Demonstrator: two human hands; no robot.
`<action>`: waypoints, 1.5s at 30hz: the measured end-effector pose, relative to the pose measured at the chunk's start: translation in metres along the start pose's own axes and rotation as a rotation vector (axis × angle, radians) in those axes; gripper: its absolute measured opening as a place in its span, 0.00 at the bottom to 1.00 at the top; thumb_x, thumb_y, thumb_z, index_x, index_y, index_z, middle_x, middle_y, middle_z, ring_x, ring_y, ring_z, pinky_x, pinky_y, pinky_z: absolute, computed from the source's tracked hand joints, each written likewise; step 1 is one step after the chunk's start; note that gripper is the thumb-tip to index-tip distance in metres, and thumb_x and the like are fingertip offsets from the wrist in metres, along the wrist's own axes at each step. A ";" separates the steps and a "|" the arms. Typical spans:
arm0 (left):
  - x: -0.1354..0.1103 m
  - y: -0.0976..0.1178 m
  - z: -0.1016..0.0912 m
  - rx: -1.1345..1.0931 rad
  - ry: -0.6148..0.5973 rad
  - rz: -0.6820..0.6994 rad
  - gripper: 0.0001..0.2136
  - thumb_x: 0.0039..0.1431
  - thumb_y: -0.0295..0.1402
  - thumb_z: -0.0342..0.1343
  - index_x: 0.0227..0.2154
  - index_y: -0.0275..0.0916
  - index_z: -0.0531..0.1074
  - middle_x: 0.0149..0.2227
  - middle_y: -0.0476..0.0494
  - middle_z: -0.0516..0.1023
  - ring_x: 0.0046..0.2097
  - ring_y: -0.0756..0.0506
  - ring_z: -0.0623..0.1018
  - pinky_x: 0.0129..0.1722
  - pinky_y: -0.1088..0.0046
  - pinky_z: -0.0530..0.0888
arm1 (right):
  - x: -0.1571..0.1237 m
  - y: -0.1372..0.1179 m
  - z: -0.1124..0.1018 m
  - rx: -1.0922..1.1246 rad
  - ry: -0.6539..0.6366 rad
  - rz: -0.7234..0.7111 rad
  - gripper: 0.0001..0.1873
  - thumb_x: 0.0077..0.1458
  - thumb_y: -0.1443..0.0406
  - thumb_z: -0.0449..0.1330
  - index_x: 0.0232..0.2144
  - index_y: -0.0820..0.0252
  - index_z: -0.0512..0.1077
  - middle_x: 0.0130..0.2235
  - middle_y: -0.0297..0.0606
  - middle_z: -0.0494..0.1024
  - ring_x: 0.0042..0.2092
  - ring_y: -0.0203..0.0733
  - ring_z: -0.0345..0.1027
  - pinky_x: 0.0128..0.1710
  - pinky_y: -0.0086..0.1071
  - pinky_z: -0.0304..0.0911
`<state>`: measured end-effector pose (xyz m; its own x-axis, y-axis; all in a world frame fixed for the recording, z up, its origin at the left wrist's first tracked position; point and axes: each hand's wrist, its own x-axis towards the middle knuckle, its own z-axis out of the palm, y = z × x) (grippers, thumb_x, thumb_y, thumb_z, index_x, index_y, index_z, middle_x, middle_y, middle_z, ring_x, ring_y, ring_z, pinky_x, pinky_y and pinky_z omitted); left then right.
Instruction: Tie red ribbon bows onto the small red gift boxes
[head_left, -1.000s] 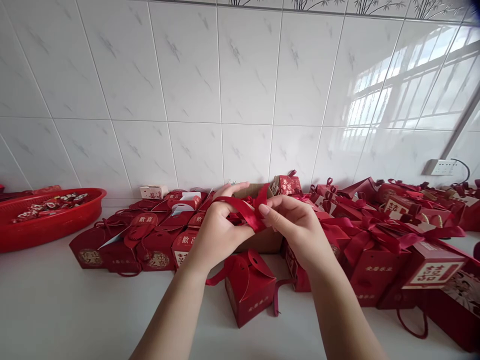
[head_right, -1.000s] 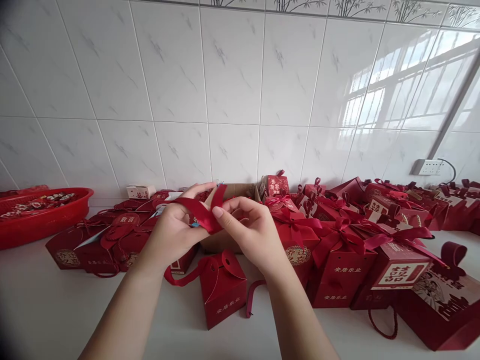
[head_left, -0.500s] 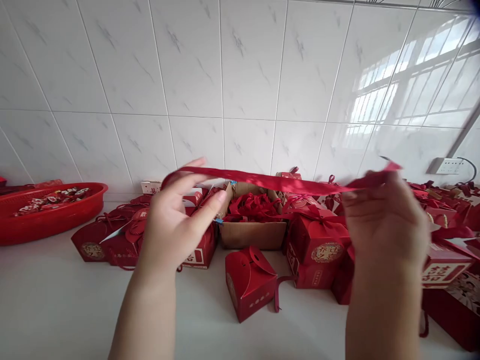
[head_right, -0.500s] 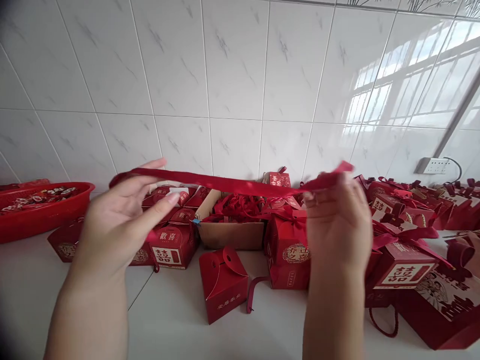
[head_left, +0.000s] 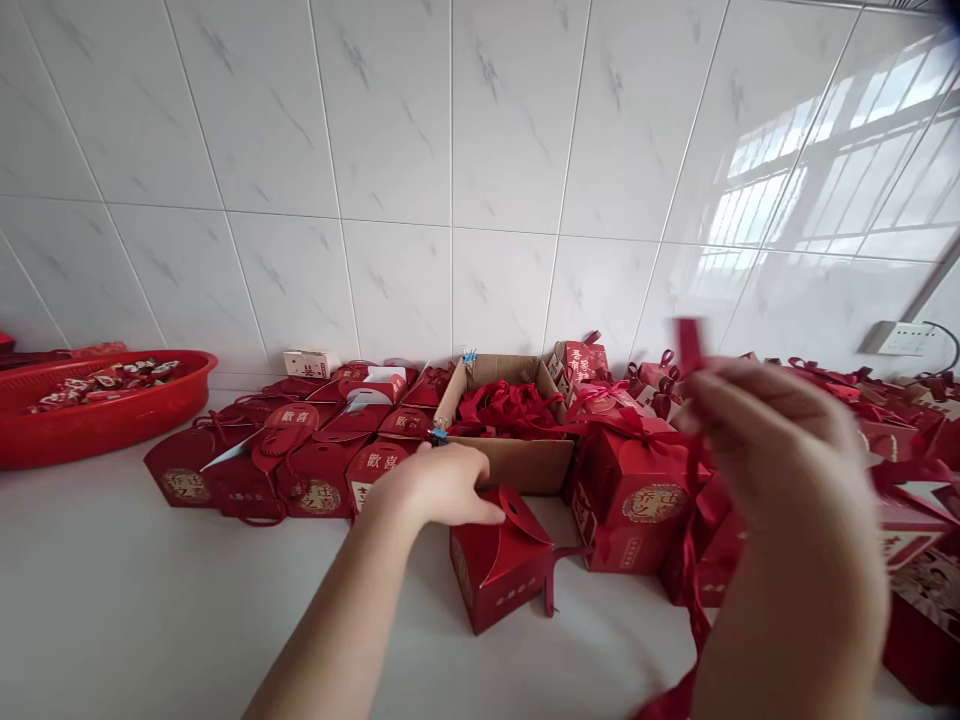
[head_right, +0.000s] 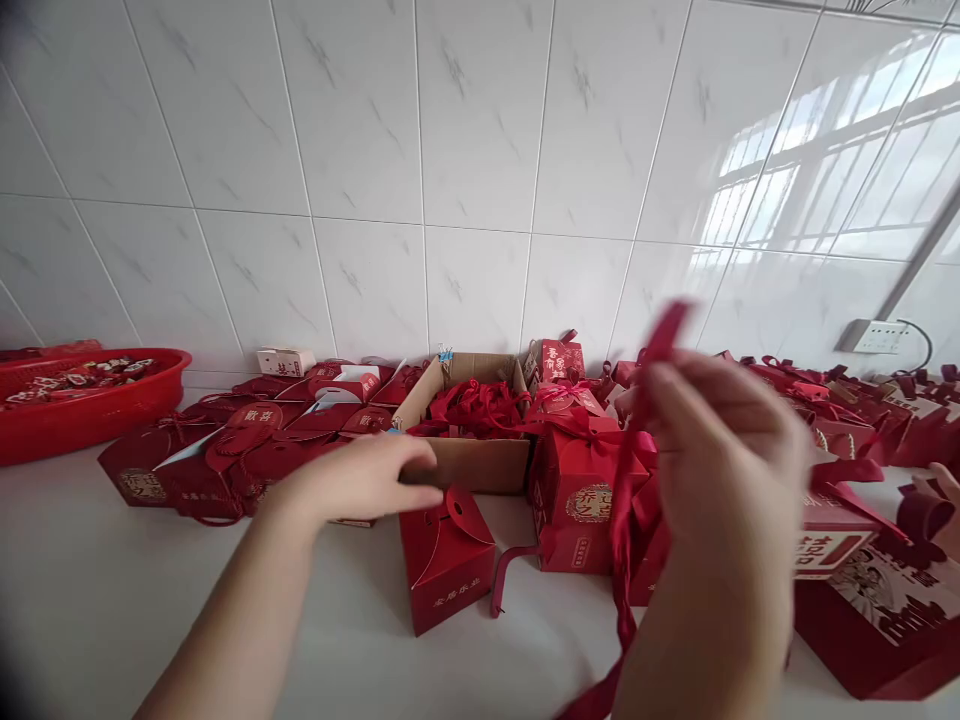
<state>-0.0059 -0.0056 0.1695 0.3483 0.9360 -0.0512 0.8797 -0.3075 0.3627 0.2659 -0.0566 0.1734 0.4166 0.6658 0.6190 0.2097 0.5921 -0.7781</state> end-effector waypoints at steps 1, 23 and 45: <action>0.006 0.002 0.005 0.068 -0.116 -0.039 0.22 0.44 0.49 0.59 0.40 0.43 0.75 0.44 0.40 0.77 0.45 0.34 0.75 0.31 0.68 0.69 | -0.003 -0.002 0.012 0.014 -0.067 0.041 0.10 0.47 0.57 0.65 0.32 0.54 0.75 0.25 0.35 0.73 0.26 0.35 0.66 0.24 0.30 0.60; 0.030 -0.010 0.013 0.031 -0.281 0.079 0.22 0.36 0.31 0.59 0.40 0.47 0.76 0.40 0.47 0.78 0.36 0.40 0.77 0.23 0.74 0.66 | -0.021 0.019 0.080 -0.628 -1.039 0.101 0.07 0.48 0.68 0.55 0.20 0.58 0.66 0.23 0.33 0.71 0.21 0.32 0.57 0.18 0.26 0.49; 0.033 -0.020 0.012 -0.088 -0.302 0.082 0.17 0.44 0.41 0.59 0.40 0.48 0.77 0.40 0.46 0.80 0.39 0.41 0.77 0.32 0.74 0.70 | -0.023 0.033 0.100 -0.745 -1.245 0.408 0.10 0.42 0.70 0.53 0.12 0.59 0.63 0.19 0.40 0.73 0.16 0.35 0.59 0.16 0.30 0.53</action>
<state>-0.0076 0.0293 0.1494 0.5087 0.8115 -0.2875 0.8181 -0.3516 0.4551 0.1742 -0.0073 0.1441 -0.3594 0.8985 -0.2520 0.8159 0.1714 -0.5523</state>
